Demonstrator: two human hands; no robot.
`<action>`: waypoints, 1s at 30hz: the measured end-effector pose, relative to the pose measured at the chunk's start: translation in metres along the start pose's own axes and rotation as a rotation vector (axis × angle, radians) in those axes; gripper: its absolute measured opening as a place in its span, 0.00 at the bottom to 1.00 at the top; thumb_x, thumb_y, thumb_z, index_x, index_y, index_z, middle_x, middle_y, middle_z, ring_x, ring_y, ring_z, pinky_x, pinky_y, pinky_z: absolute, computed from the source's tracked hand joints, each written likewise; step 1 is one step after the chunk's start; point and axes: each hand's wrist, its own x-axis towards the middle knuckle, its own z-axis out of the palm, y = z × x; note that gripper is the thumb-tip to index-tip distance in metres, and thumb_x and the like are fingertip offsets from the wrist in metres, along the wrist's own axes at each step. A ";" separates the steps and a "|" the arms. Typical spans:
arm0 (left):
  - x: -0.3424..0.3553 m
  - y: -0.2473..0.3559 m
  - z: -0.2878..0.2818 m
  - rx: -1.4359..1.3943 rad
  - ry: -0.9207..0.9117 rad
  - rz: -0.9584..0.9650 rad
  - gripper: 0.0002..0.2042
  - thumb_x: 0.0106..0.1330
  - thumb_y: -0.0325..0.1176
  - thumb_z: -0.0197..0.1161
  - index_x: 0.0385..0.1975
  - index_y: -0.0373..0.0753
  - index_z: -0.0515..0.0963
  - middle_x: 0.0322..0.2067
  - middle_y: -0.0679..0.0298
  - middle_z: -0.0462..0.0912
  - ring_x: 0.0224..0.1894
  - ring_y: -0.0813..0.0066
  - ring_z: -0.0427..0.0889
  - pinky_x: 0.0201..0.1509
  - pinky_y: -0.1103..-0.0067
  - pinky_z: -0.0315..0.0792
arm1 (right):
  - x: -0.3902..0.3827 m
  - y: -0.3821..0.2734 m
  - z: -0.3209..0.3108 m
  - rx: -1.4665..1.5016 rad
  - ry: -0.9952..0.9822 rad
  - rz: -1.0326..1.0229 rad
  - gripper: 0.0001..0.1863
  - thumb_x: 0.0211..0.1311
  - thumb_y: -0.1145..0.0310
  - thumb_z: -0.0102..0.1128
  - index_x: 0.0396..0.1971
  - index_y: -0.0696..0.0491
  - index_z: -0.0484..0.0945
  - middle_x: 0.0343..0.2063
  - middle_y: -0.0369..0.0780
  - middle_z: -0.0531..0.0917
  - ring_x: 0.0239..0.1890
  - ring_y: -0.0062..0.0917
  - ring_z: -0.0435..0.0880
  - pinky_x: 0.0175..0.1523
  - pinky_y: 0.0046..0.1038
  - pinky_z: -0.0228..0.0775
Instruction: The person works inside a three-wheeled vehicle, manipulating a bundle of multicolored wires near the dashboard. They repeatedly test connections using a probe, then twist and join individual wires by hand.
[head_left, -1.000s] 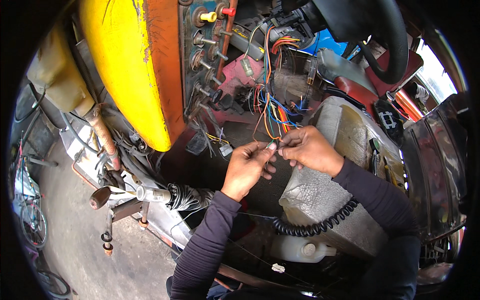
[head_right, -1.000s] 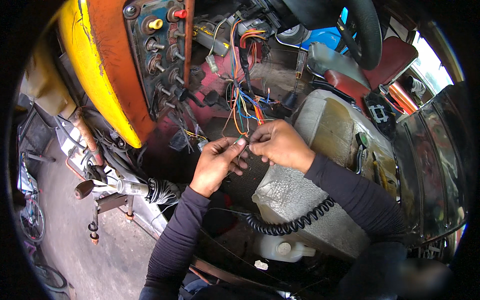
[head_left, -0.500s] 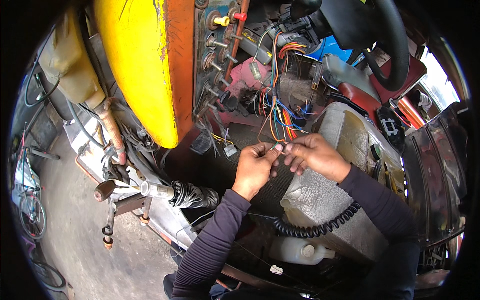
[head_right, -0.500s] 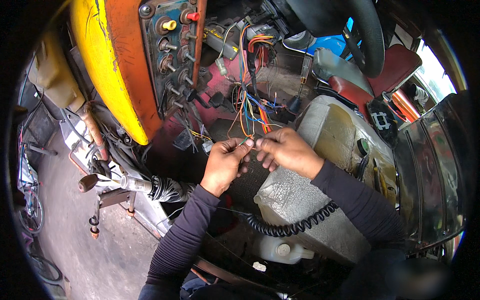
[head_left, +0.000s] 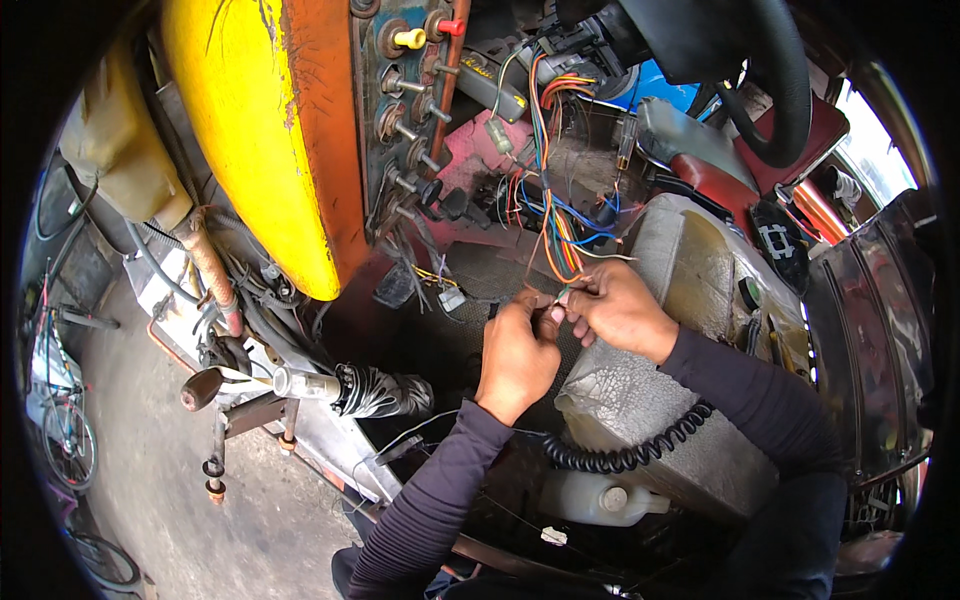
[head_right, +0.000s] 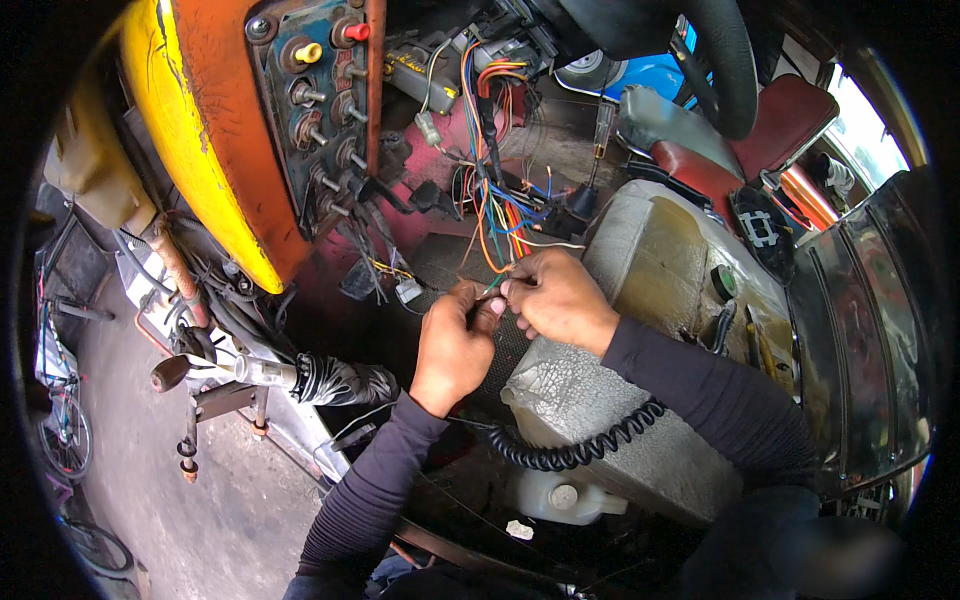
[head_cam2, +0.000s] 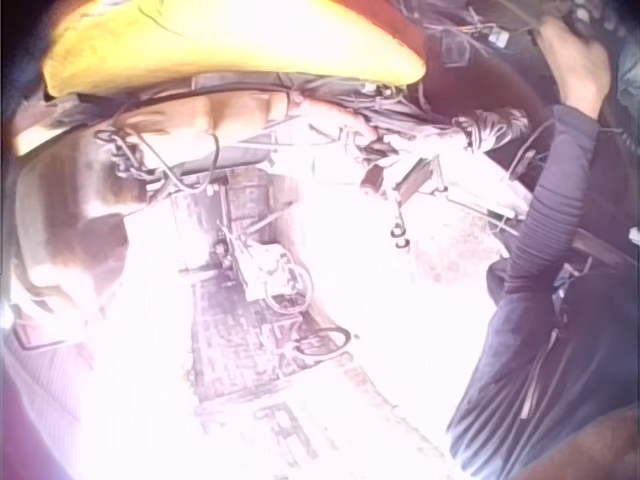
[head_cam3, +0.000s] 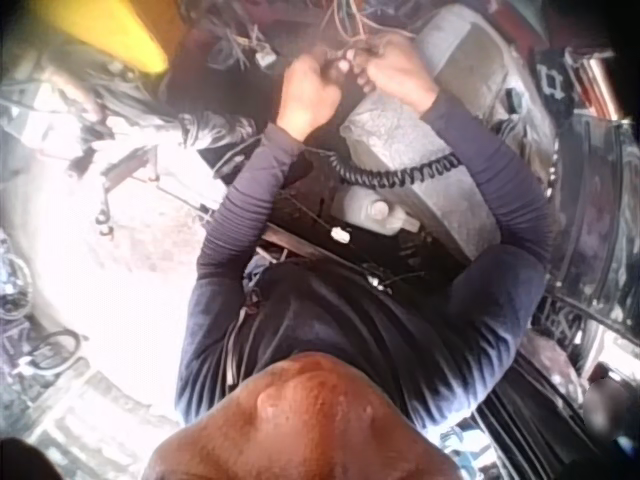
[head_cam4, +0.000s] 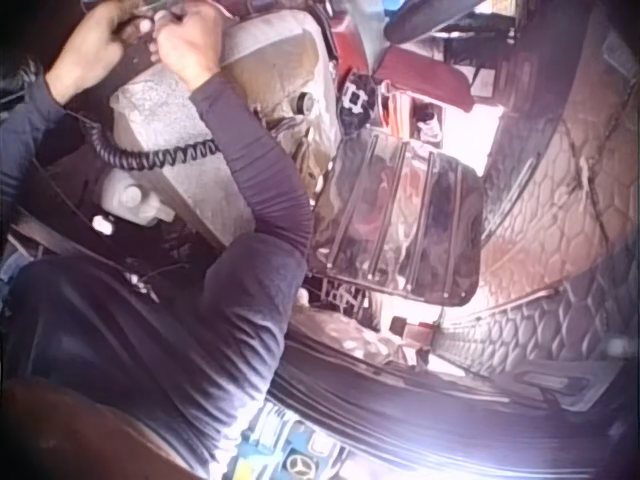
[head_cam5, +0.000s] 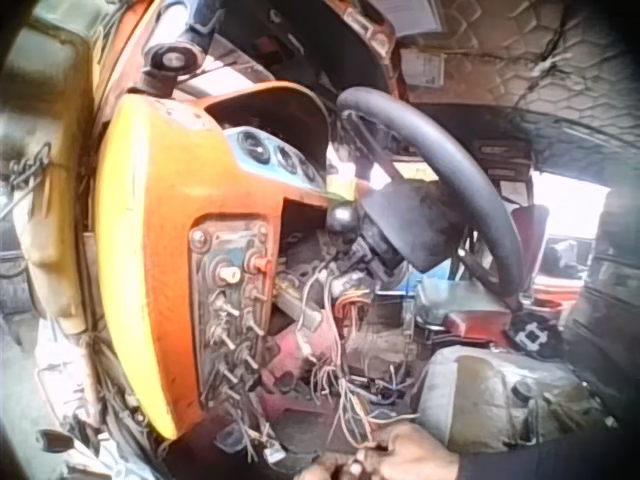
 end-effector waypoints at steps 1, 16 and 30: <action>-0.001 0.003 0.000 0.033 0.019 0.004 0.06 0.70 0.24 0.63 0.42 0.29 0.81 0.31 0.54 0.86 0.34 0.68 0.86 0.41 0.73 0.76 | -0.002 -0.003 0.002 -0.017 0.010 -0.001 0.11 0.71 0.72 0.58 0.38 0.65 0.83 0.25 0.38 0.82 0.22 0.21 0.83 0.25 0.27 0.79; 0.000 0.009 -0.072 -0.301 0.132 -0.185 0.17 0.79 0.43 0.60 0.40 0.32 0.84 0.27 0.74 0.75 0.33 0.88 0.68 0.37 0.83 0.62 | -0.001 0.000 -0.013 0.230 -0.036 -0.028 0.05 0.67 0.76 0.56 0.40 0.61 0.76 0.28 0.41 0.82 0.25 0.24 0.84 0.28 0.28 0.83; 0.075 0.018 -0.063 0.172 -0.072 -0.050 0.16 0.65 0.43 0.70 0.37 0.33 0.88 0.30 0.51 0.89 0.34 0.62 0.88 0.43 0.70 0.77 | -0.024 -0.017 -0.009 -0.013 0.046 -0.111 0.11 0.70 0.74 0.59 0.47 0.62 0.82 0.26 0.37 0.84 0.23 0.17 0.81 0.24 0.23 0.74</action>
